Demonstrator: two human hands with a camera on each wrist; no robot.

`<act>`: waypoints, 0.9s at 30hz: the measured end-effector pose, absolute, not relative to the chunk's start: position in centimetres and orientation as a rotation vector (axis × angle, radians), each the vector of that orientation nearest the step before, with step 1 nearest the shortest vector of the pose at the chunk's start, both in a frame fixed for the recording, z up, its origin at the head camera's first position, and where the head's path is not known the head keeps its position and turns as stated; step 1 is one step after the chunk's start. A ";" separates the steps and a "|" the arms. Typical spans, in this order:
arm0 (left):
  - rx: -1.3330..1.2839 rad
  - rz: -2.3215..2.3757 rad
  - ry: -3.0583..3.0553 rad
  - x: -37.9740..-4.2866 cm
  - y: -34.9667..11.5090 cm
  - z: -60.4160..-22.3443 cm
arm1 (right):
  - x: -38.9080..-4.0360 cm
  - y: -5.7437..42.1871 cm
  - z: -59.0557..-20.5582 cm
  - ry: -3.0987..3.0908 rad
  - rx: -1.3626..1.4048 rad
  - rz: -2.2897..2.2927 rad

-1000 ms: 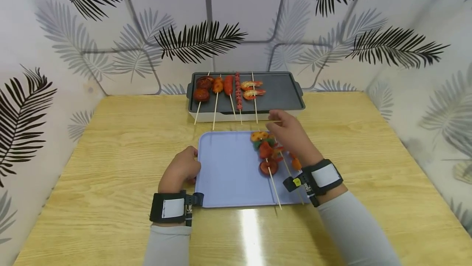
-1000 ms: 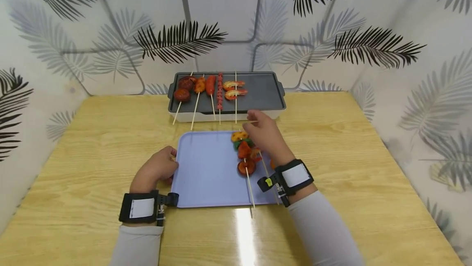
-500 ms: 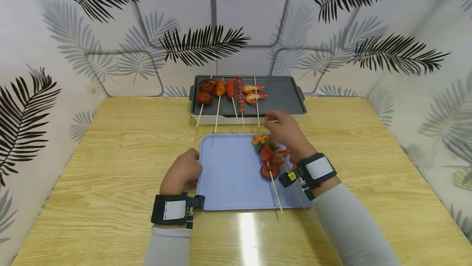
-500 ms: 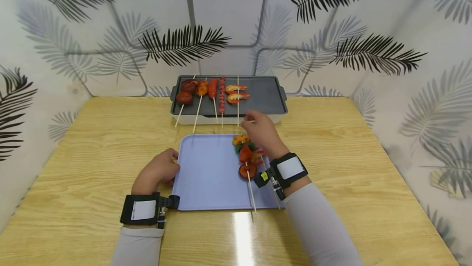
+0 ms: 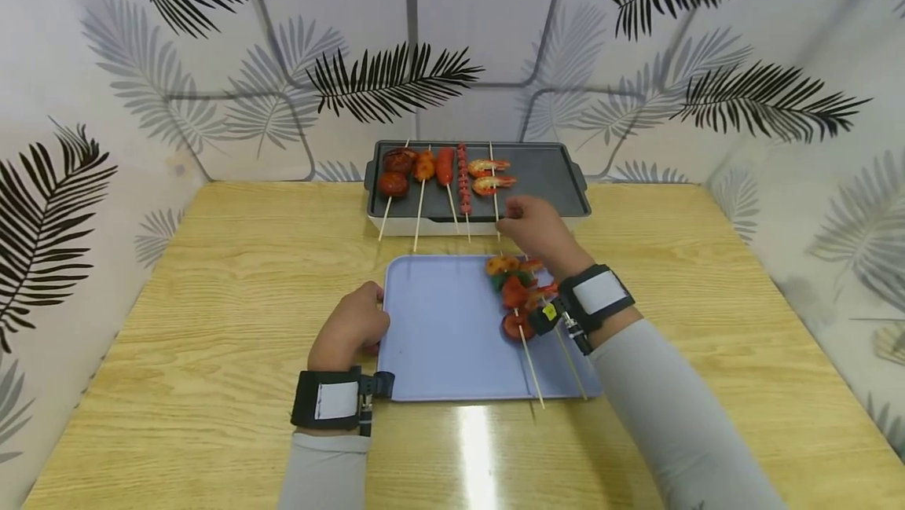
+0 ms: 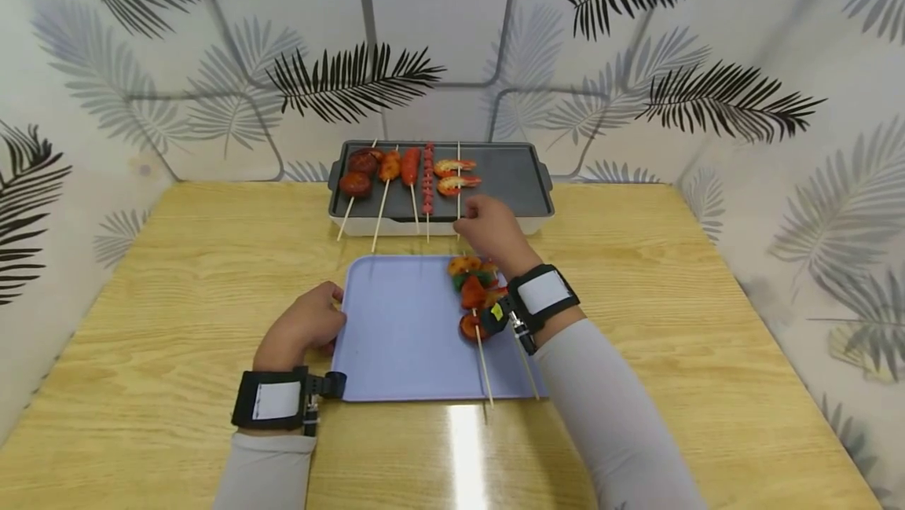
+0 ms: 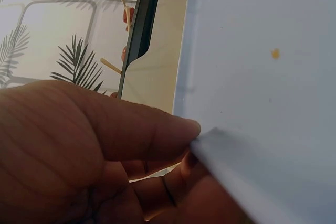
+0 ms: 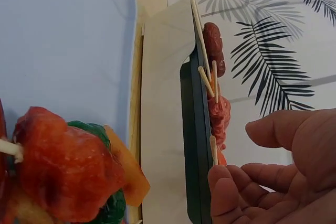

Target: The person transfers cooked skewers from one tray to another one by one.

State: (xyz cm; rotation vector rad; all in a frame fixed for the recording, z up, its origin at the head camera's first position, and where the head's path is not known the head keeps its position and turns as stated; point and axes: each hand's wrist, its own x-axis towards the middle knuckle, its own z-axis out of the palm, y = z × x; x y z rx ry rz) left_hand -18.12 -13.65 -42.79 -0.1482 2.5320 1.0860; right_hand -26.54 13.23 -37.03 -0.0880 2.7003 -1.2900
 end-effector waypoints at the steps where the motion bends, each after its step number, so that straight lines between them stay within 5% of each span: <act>1: -0.150 1.085 2.532 -18.1 -13.7 -42.7 | -26.7 13.1 -37.0 2.697 -0.078 -1.277; 27: -0.144 1.097 2.533 -18.4 -13.7 -43.1 | -30.1 12.5 -36.8 2.715 -0.029 -1.052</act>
